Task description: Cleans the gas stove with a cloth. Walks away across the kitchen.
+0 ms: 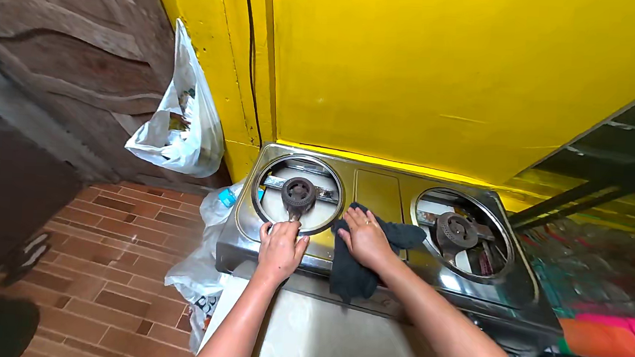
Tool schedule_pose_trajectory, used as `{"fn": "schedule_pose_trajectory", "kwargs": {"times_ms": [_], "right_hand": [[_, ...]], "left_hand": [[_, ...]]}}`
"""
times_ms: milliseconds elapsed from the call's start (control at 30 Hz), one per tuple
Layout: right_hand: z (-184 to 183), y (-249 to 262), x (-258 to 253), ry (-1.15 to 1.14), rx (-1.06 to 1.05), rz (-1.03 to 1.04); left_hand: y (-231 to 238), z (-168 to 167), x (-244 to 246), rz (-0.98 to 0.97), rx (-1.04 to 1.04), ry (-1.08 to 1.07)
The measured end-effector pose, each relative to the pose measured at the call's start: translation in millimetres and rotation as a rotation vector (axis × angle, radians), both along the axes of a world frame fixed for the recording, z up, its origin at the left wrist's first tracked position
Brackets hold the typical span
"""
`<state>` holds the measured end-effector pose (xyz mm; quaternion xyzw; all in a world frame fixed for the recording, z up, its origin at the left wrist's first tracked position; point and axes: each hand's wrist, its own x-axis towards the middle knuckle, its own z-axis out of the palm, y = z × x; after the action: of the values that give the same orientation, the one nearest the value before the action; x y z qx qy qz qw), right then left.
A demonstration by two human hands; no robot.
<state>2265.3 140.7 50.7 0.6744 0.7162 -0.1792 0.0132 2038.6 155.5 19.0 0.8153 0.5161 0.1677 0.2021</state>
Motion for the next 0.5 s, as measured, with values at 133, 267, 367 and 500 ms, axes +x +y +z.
{"fn": "schedule_pose_trajectory", "kwargs": {"times_ms": [133,267,367,500], "right_hand": [[-4.2,78.5,13.7,-0.030,-0.060,-0.112],[-9.0,32.3,-7.0,0.013,-0.065,0.092],[-13.1,-6.4,11.3,0.022,-0.015,0.173],[-7.8,56.3,82.0,0.005,-0.008,-0.226]], "left_hand": [[-0.9,-2.5,0.2,0.013,0.007,-0.008],[-1.2,-3.1,-0.3,0.011,0.008,0.001],[-0.8,-5.1,-0.6,0.012,0.036,0.004],[-1.8,-4.4,-1.2,0.004,0.039,-0.003]]}}
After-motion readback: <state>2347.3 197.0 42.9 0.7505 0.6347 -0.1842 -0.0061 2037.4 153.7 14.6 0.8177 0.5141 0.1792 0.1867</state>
